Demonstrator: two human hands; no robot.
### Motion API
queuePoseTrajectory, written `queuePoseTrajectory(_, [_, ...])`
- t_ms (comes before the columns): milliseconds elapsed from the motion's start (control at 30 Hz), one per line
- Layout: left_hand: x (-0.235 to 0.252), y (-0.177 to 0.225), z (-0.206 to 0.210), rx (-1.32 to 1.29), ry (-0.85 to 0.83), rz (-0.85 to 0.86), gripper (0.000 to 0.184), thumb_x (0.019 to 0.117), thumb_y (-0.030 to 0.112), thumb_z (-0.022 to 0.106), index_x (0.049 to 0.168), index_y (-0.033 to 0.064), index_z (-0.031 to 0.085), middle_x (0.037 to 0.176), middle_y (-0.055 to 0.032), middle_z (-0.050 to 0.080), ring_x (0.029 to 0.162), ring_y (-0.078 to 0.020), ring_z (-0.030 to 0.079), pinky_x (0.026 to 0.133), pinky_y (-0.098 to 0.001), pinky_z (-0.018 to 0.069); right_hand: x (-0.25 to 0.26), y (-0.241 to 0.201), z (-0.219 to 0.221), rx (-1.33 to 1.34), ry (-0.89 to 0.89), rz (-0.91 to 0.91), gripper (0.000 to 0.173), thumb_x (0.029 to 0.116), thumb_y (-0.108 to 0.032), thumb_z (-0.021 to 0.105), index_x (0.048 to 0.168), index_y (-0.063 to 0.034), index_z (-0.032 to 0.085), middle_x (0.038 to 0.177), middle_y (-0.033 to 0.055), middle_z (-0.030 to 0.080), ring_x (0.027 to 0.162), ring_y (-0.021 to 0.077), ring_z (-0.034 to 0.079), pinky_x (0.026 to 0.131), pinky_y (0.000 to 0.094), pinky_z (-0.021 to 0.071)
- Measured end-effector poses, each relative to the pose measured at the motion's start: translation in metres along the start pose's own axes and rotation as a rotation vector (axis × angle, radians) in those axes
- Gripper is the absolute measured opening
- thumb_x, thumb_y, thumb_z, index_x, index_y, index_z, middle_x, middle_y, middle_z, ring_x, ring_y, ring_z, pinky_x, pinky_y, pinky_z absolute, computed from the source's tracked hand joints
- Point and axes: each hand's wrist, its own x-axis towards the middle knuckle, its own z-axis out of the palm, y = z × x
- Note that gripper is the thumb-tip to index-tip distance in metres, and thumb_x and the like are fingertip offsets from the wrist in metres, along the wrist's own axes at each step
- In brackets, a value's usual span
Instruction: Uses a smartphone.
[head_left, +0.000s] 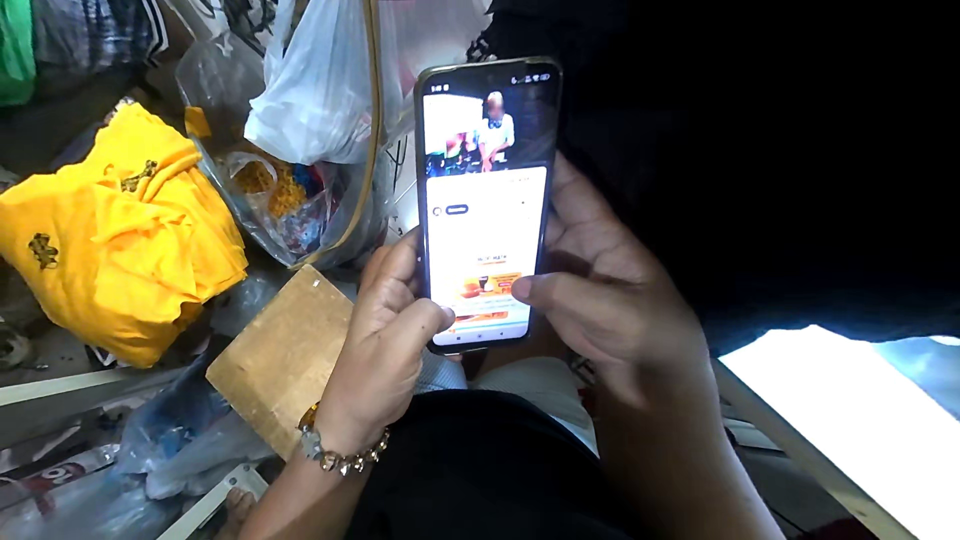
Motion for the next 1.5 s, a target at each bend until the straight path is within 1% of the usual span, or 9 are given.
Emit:
queuePoseTrajectory(300, [0.0, 0.001, -0.001, 0.004, 0.002, -0.01, 0.062, 0.0909, 0.0, 0.038, 0.152, 0.0058, 0.04, 0.138, -0.015, 0.053, 0.116, -0.0241, 0.062, 0.09, -0.0423, 0.0581, 0.002, 0.0, 0.0, 0.007, -0.002, -0.005, 0.091, 0.0848, 0.011, 0.051, 0.162, -0.0037, 0.005, 0.146, 0.0127, 0.05, 0.126, 0.0198, 0.06, 0.103, 0.0366, 0.0559])
queuePoseTrajectory(400, [0.0, 0.002, -0.001, 0.007, 0.01, -0.016, 0.061, 0.0905, 0.001, 0.038, 0.151, 0.0061, 0.041, 0.137, -0.0152, 0.053, 0.113, -0.0243, 0.063, 0.085, -0.0419, 0.0596, 0.002, 0.0, 0.0, 0.003, -0.005, -0.005, 0.091, 0.0848, 0.011, 0.051, 0.162, -0.0039, 0.005, 0.146, 0.0122, 0.05, 0.125, 0.0193, 0.061, 0.102, 0.0362, 0.0565])
queuePoseTrajectory(700, [0.001, 0.002, -0.002, -0.021, -0.002, -0.019, 0.06, 0.0911, 0.001, 0.036, 0.151, 0.0061, 0.041, 0.137, -0.014, 0.054, 0.115, -0.0229, 0.063, 0.09, -0.0421, 0.0579, 0.001, 0.0, -0.001, 0.003, -0.028, -0.008, 0.091, 0.0846, 0.01, 0.051, 0.161, -0.004, 0.004, 0.143, 0.0115, 0.052, 0.122, 0.0188, 0.062, 0.101, 0.0358, 0.0571])
queuePoseTrajectory(800, [-0.002, 0.002, -0.003, -0.002, 0.01, -0.024, 0.061, 0.0905, 0.0, 0.036, 0.151, 0.0086, 0.042, 0.137, -0.0123, 0.054, 0.112, -0.021, 0.064, 0.085, -0.0393, 0.0592, 0.0, 0.0, 0.0, 0.008, -0.024, -0.005, 0.092, 0.0835, 0.011, 0.051, 0.162, -0.0046, 0.005, 0.142, 0.0118, 0.053, 0.12, 0.0191, 0.064, 0.099, 0.0361, 0.0583])
queuePoseTrajectory(867, [-0.006, 0.001, -0.004, 0.034, 0.025, -0.018, 0.064, 0.0892, -0.001, 0.035, 0.151, 0.0116, 0.042, 0.136, -0.0103, 0.056, 0.106, -0.0185, 0.065, 0.078, -0.0351, 0.0599, 0.0, 0.001, -0.001, 0.004, -0.028, -0.027, 0.092, 0.0836, 0.009, 0.053, 0.162, -0.0039, 0.006, 0.142, 0.012, 0.054, 0.12, 0.0195, 0.064, 0.098, 0.0363, 0.0584])
queuePoseTrajectory(933, [-0.006, 0.0, -0.004, 0.037, 0.029, -0.021, 0.064, 0.0897, -0.001, 0.036, 0.152, 0.0114, 0.042, 0.138, -0.0106, 0.054, 0.111, -0.02, 0.064, 0.082, -0.0373, 0.0595, -0.001, 0.002, -0.001, 0.012, -0.03, -0.037, 0.091, 0.0843, 0.009, 0.053, 0.162, -0.0048, 0.007, 0.143, 0.0123, 0.054, 0.12, 0.0201, 0.064, 0.098, 0.0368, 0.0587])
queuePoseTrajectory(1067, [-0.004, -0.001, -0.004, 0.048, 0.05, -0.04, 0.062, 0.0894, 0.001, 0.038, 0.151, 0.0126, 0.043, 0.14, -0.0101, 0.054, 0.113, -0.0203, 0.063, 0.082, -0.0385, 0.0591, -0.008, -0.001, 0.005, -0.012, 0.021, 0.0, 0.09, 0.0851, 0.008, 0.052, 0.164, -0.013, 0.013, 0.14, 0.0072, 0.056, 0.114, 0.0158, 0.065, 0.094, 0.033, 0.0593])
queuePoseTrajectory(1367, [-0.003, -0.005, -0.003, 0.065, 0.047, 0.007, 0.059, 0.0909, 0.001, 0.038, 0.149, 0.0109, 0.046, 0.141, -0.0104, 0.052, 0.117, -0.022, 0.061, 0.09, -0.0416, 0.0577, -0.008, 0.001, 0.002, -0.001, 0.008, -0.035, 0.087, 0.0868, 0.008, 0.052, 0.163, -0.0121, 0.015, 0.14, 0.0065, 0.057, 0.116, 0.0152, 0.065, 0.095, 0.0323, 0.0584])
queuePoseTrajectory(1500, [-0.002, -0.007, -0.002, 0.105, 0.054, 0.023, 0.059, 0.0914, 0.004, 0.04, 0.149, 0.0128, 0.046, 0.141, -0.0095, 0.052, 0.117, -0.022, 0.061, 0.087, -0.042, 0.0589, -0.008, 0.001, 0.001, -0.003, 0.006, -0.03, 0.087, 0.0864, 0.008, 0.052, 0.163, -0.0111, 0.016, 0.139, 0.0081, 0.057, 0.116, 0.0171, 0.065, 0.094, 0.034, 0.0592])
